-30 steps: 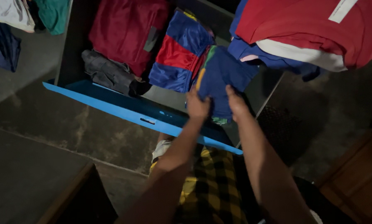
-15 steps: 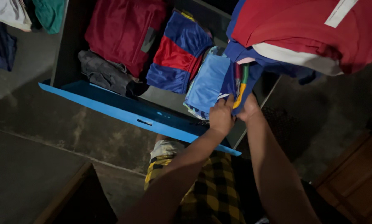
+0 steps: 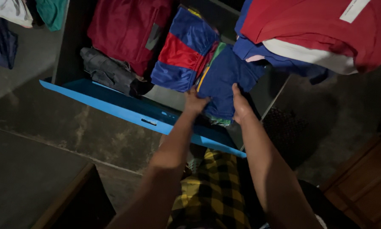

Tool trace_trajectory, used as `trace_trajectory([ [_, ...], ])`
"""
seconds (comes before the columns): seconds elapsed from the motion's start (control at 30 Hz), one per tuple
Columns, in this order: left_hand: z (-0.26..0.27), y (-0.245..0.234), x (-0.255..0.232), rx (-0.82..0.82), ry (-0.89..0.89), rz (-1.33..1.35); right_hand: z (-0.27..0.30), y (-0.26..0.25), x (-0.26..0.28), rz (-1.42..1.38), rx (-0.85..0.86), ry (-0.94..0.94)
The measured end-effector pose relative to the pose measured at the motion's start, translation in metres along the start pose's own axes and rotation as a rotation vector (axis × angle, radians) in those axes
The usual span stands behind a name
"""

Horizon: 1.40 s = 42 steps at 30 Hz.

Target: The person folds various garments by hand and places them into a blue drawer. The person handles shirts, shorts, and pants, folding each item individually before stacking them inside the drawer.

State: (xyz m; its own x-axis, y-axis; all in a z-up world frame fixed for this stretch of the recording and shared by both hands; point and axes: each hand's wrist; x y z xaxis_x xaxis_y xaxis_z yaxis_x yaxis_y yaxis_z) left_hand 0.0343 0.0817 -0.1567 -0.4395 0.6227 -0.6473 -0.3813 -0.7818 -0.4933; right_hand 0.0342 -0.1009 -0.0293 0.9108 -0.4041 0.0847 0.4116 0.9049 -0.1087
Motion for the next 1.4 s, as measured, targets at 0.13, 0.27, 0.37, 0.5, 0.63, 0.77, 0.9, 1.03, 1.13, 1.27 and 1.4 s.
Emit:
trace_trajectory([
  [0.13, -0.007, -0.012, -0.014, 0.194, -0.245, -0.226, -0.011, -0.004, -0.007, 0.007, -0.01, -0.003],
  [0.27, 0.032, -0.004, -0.067, 0.221, 0.049, -0.548, -0.034, -0.011, -0.022, -0.015, -0.008, -0.05],
  [0.37, 0.068, 0.005, -0.098, 0.285, 0.254, -0.47, -0.047, -0.019, -0.035, -0.28, 0.085, -0.263],
  [0.5, 0.092, 0.008, -0.124, 0.237, 0.282, -0.316, -0.046, -0.04, -0.037, -0.349, 0.074, -0.278],
  [0.63, 0.086, -0.002, -0.123, 0.28, 0.151, -0.239, -0.039, -0.03, -0.033, -0.323, 0.079, -0.172],
  [0.77, 0.065, -0.01, -0.103, 0.283, -0.007, 0.127, -0.026, -0.022, -0.029, -0.112, -0.044, -0.037],
  [0.9, 0.042, -0.013, -0.082, 0.372, -0.227, 0.647, -0.016, -0.019, -0.043, -0.146, -0.019, -0.206],
  [1.03, 0.034, -0.013, -0.083, 0.379, -0.424, 0.782, -0.001, -0.016, -0.072, -0.505, -0.167, -0.401],
  [1.13, 0.051, -0.008, -0.103, 0.306, -0.313, 0.885, 0.02, -0.005, -0.106, -0.756, -0.184, -0.412],
  [1.27, 0.083, -0.014, -0.146, 0.288, -0.232, 0.889, 0.035, 0.0, -0.129, -1.123, 0.116, -0.142],
  [1.4, 0.12, -0.041, -0.182, 0.353, -0.264, 0.98, 0.017, 0.009, -0.137, -1.216, 0.362, -0.476],
])
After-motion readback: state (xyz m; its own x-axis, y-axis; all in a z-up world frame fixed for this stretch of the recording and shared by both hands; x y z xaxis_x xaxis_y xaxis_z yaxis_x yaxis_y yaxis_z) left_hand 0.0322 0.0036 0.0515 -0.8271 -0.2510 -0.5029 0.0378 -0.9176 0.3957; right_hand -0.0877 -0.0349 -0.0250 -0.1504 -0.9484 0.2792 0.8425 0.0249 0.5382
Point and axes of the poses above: each hand's wrist, its own z-axis away from the middle knuckle, its own y-axis out of the palm, x = y × z, and after that the axes turned 3 degrees about -x, right-handed
